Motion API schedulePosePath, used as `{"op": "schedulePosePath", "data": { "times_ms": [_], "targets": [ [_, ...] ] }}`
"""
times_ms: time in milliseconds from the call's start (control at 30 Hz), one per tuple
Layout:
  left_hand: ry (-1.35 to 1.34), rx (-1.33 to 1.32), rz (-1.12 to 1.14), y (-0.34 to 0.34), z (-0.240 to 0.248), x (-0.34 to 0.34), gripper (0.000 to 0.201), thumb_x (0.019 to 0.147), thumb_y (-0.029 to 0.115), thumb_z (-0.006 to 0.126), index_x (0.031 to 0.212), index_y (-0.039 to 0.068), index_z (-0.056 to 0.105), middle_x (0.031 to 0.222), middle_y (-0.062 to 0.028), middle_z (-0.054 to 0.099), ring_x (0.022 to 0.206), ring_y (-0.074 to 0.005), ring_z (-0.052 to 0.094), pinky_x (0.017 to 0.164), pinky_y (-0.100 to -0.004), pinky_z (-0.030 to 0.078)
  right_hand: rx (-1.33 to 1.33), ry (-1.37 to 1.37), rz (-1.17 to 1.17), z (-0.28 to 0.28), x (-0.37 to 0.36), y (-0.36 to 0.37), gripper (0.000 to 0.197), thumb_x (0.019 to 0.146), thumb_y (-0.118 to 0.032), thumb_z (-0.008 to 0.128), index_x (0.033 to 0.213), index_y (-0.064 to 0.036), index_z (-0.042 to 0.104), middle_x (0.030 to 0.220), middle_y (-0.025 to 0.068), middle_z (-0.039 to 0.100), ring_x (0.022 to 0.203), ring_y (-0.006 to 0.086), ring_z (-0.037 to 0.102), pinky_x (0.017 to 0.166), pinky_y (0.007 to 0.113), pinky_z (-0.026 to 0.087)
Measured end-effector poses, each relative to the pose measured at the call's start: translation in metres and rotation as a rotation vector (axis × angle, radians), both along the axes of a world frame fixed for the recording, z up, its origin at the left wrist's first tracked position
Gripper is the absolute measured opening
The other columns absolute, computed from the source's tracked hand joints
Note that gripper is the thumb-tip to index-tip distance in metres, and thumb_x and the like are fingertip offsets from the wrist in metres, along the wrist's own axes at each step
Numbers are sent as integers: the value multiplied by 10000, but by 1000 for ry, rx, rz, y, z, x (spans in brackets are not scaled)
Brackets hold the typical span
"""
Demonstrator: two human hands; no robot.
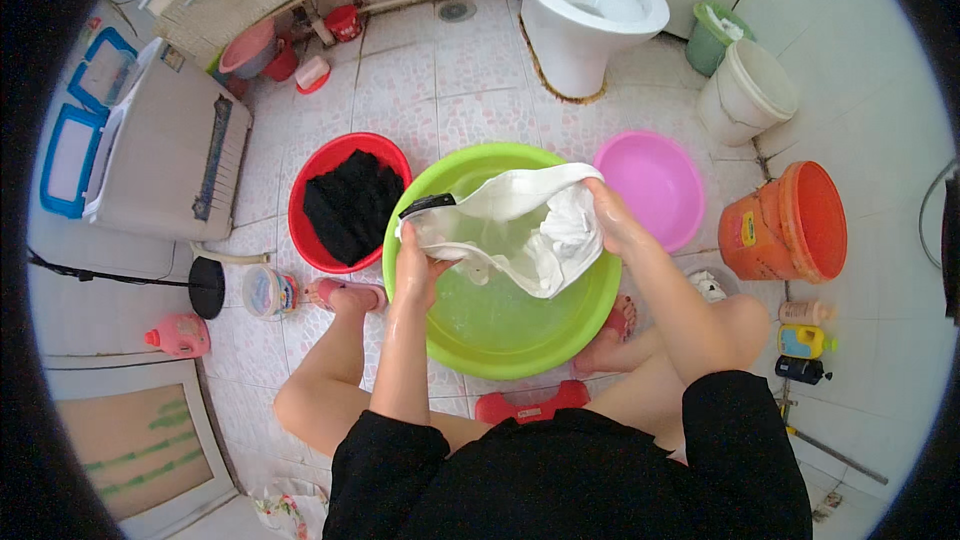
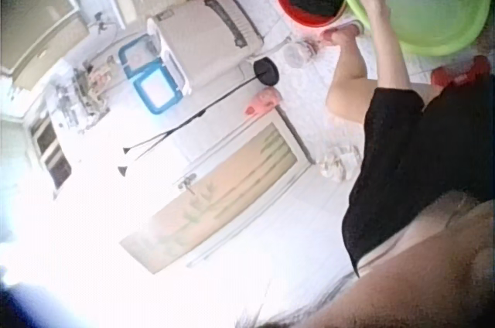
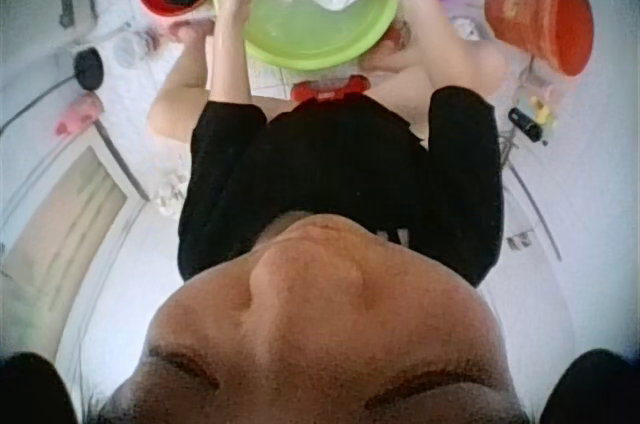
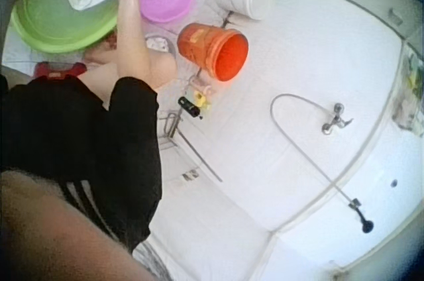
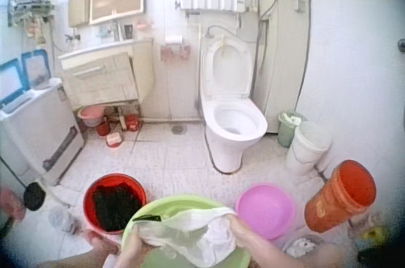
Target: The person washes white and black garments by hand in a green basin of soapy water, scrubbing the fabric against itself and wringing it out.
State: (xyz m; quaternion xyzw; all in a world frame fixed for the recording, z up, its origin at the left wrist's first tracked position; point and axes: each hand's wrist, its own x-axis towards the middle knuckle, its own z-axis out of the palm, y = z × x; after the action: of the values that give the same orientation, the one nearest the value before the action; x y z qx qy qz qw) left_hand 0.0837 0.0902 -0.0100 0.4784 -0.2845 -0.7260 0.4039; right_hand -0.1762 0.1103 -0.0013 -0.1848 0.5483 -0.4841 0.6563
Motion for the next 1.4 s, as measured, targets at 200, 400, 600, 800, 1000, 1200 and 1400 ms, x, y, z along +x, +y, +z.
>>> {"op": "schedulePosePath", "data": {
  "times_ms": [200, 400, 600, 800, 1000, 1200, 1400],
  "targets": [
    [172, -112, 106, 6, 84, 11, 535, 900, 439, 293, 1196, 0, 370, 1165, -159, 468, 1063, -297, 477, 897, -452, 398, -199, -76, 5, 101, 9, 20, 457, 902, -352, 288, 1172, -4, 411, 1137, 123, 508, 1029, 227, 510, 896, 358, 395],
    [335, -292, 136, 9, 164, 14, 446, 893, 407, 343, 1093, 33, 478, 1030, -109, 565, 927, -249, 562, 812, -399, 455, -480, -75, -82, 169, 7, 24, 433, 899, -336, 300, 1158, -13, 429, 1138, 105, 510, 1035, 217, 503, 912, 346, 375],
    [405, -376, 205, 7, 164, 39, 407, 908, 361, 308, 1073, 44, 503, 1051, -85, 568, 973, -227, 543, 874, -383, 412, -711, -194, 63, 166, -6, 32, 317, 896, -254, 283, 997, -32, 485, 992, 67, 542, 950, 170, 512, 870, 309, 388],
    [240, -154, 194, 13, 47, 38, 477, 858, 421, 405, 1163, 57, 453, 1117, -102, 528, 1003, -226, 517, 871, -367, 408, -459, -214, 46, 41, -2, 49, 181, 796, -161, 373, 838, -65, 520, 812, 37, 524, 820, 151, 499, 757, 274, 402],
    [-457, -122, -63, 47, -63, 39, 323, 794, 329, 519, 915, 33, 559, 838, -20, 541, 802, -157, 504, 678, -282, 405, -249, 282, 175, -86, 15, 88, 250, 657, 4, 379, 848, -50, 533, 800, 30, 509, 833, 157, 480, 764, 271, 380],
    [-869, -257, -805, 58, -86, 26, 571, 721, 470, 569, 1032, -7, 533, 959, -112, 568, 879, -222, 533, 771, -296, 409, -386, 821, 692, -125, 22, 99, 338, 609, 93, 434, 901, -32, 547, 905, 107, 533, 920, 244, 497, 824, 288, 378],
    [-938, -197, -991, 1, -104, 22, 553, 695, 438, 637, 1144, 137, 521, 1166, -174, 488, 1071, -316, 457, 891, -367, 364, 190, 1006, 1079, -97, 6, 1, 571, 637, -220, 649, 1149, -85, 434, 1154, 180, 415, 1056, 315, 423, 878, 377, 358]
  ]
}}
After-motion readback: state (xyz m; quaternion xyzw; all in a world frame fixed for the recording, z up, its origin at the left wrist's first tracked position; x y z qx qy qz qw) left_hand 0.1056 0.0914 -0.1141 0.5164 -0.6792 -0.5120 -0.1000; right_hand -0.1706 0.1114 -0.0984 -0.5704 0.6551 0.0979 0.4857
